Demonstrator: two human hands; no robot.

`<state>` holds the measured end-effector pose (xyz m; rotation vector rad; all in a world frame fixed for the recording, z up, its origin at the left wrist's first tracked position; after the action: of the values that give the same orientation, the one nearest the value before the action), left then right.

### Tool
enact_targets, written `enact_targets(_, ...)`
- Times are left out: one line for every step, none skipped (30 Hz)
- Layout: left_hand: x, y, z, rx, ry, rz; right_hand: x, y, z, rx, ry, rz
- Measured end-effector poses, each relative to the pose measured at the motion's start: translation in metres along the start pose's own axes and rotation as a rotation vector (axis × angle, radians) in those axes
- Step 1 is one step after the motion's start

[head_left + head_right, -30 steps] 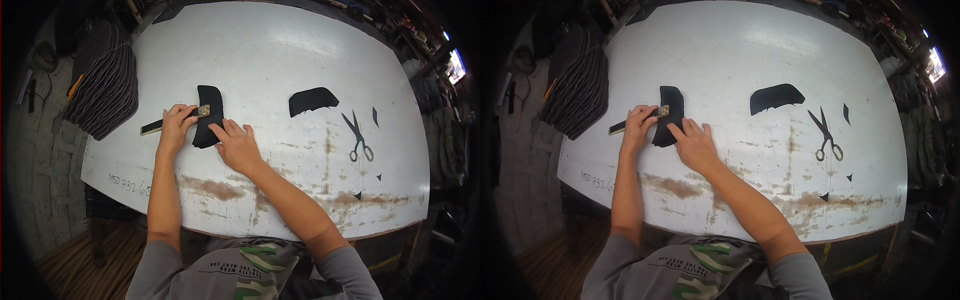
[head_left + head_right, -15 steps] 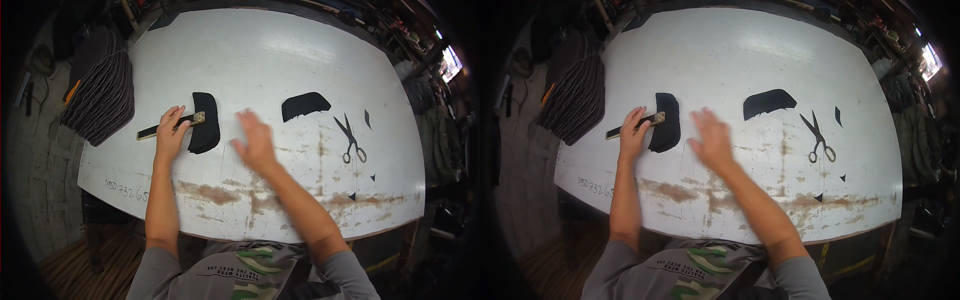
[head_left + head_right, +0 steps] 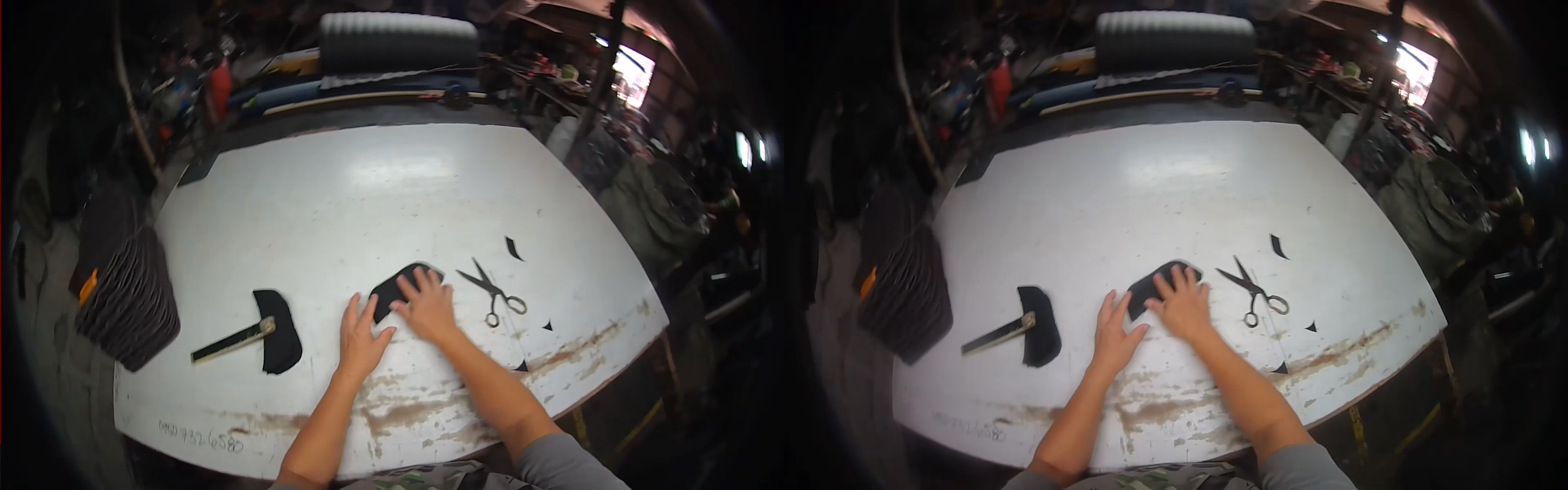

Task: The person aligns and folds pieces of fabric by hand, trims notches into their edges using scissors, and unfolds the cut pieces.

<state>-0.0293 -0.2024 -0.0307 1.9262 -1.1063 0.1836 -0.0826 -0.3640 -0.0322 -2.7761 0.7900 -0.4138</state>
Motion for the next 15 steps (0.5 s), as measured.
enact_targets(0.004,-0.003,0.005,0.022,-0.02,-0.031,-0.015,-0.005,-0.005,0.019,0.027,-0.021)
enact_targets(0.006,0.0,0.008,0.066,-0.055,-0.024,-0.028,-0.011,-0.008,0.014,0.089,-0.064)
enact_targets(0.007,0.002,0.009,0.109,-0.089,-0.015,-0.04,-0.013,-0.009,0.037,0.178,-0.096)
enact_targets(0.006,0.001,0.009,0.147,-0.102,0.057,-0.047,-0.013,-0.014,0.117,0.13,-0.08)
enact_targets(0.004,-0.003,0.009,0.174,-0.122,0.135,-0.055,-0.011,-0.018,0.193,0.082,-0.051)
enact_targets(0.004,-0.004,0.013,0.186,-0.146,0.217,-0.06,-0.007,-0.017,0.249,0.117,-0.069)
enact_targets(0.007,0.001,0.009,0.109,-0.102,0.251,-0.062,-0.001,-0.015,0.295,0.157,-0.08)
enact_targets(0.009,0.006,0.007,0.053,-0.16,0.227,-0.062,0.004,-0.019,0.336,0.237,-0.08)
enact_targets(0.011,0.011,0.007,0.008,-0.205,0.171,-0.062,0.007,-0.024,0.375,0.31,-0.09)
enact_targets(0.008,0.007,0.008,-0.015,-0.15,0.201,-0.059,0.008,-0.029,0.403,0.329,-0.076)
enact_targets(0.008,0.004,0.01,-0.029,-0.171,0.175,-0.055,0.01,-0.033,0.437,0.352,-0.077)
enact_targets(0.009,0.01,0.01,-0.05,-0.185,0.17,-0.051,0.013,-0.025,0.451,0.277,-0.083)
enact_targets(0.01,0.013,0.01,-0.065,-0.196,0.161,-0.049,0.015,-0.017,0.471,0.201,-0.094)
enact_targets(0.01,0.012,0.013,-0.069,-0.191,0.168,-0.048,0.018,-0.01,0.493,0.125,-0.109)
enact_targets(0.009,0.01,0.014,-0.071,-0.182,0.176,-0.048,0.018,-0.013,0.493,0.11,-0.11)
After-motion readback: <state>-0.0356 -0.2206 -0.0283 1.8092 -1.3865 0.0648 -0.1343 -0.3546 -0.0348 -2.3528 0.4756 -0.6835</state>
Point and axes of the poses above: each hand's wrist, its own x-axis towards the middle knuckle, its own z-axis out of the palm, y = z × x, the point moved 5 cm from there along x, towards the middle knuckle, and after that the axes turned 9 degrees about z, right-handed, at the moved point
